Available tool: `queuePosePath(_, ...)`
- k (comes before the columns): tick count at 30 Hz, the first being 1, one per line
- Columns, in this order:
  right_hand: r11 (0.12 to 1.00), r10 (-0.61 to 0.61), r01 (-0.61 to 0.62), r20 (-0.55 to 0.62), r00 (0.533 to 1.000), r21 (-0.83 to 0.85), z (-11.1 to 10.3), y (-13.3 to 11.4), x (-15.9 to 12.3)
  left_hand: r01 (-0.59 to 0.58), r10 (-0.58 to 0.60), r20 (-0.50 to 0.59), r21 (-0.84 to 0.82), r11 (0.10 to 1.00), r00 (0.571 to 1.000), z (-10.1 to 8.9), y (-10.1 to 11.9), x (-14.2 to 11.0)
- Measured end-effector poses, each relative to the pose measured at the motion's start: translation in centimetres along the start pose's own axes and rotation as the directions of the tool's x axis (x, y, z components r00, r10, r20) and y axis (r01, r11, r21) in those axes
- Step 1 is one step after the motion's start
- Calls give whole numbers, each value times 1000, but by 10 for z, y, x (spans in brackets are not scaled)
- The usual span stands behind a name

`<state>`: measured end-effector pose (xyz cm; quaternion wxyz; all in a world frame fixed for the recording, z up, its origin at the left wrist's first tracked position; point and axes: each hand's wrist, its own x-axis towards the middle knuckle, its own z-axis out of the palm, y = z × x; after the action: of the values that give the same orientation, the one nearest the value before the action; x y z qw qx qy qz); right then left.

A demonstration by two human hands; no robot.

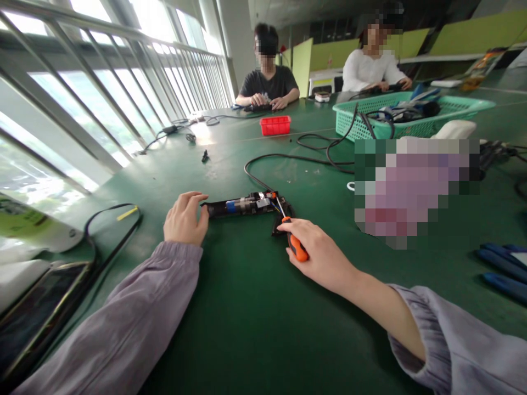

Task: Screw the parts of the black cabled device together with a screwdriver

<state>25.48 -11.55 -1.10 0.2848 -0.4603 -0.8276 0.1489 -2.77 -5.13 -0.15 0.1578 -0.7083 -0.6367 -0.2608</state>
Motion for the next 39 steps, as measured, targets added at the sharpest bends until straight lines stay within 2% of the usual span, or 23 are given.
queuePosePath(4, 1000, -11, 11, -12, 1000, 0, 0, 0, 0, 133, -136, 10, 138, 981, 991, -15, -46, -9)
queuePosePath(6, 1000, -16, 16, -21, 1000, 2, 0, 0, 0, 153, -164, 51, 181, 972, 985, -22, -67, -15)
queuePosePath(9, 1000, -19, 19, -22, 1000, 1, 1, 0, 0, 47, -72, 148, 167, 985, 986, -26, -88, -24)
queuePosePath(13, 1000, -9, 9, -4, 1000, -7, 2, 1, 0, -65, 28, 213, 165, 984, 977, -26, -93, -27)
queuePosePath(19, 1000, -7, 7, 6, 1000, -8, 1, -1, 0, -80, 11, 223, 300, 951, 975, -27, -77, -27)
queuePosePath(24, 1000, -1, 1, 16, 1000, -19, 1, 0, -1, -53, -27, 235, 324, 945, 972, -32, -71, -28)
queuePosePath(27, 1000, 15, -14, 29, 999, -17, 2, 1, -2, -108, 35, 245, 294, 950, 969, -33, -73, -28)
queuePosePath(29, 1000, 15, -15, 26, 1000, -16, 2, 1, -1, -197, 140, 243, 229, 953, 960, -33, -70, -29)
queuePosePath(32, 1000, 4, -4, 11, 1000, -17, 3, 1, -1, -387, 363, 228, 72, 919, 904, -31, -47, -32)
queuePosePath(34, 1000, 0, 0, 4, 1000, -23, 3, 1, 0, -530, 524, 213, -29, 847, 825, -28, -20, -35)
queuePosePath(36, 1000, -3, 3, 3, 1000, -29, 3, 1, 0, -628, 634, 203, -102, 771, 746, -23, 9, -36)
queuePosePath(37, 999, -4, 4, 1, 1000, -32, 3, 1, 0, -647, 659, 197, -128, 752, 726, -20, 22, -36)
queuePosePath(39, 999, -10, 10, -3, 1000, -35, 4, 1, 0, -629, 651, 185, -168, 759, 736, -14, 42, -33)
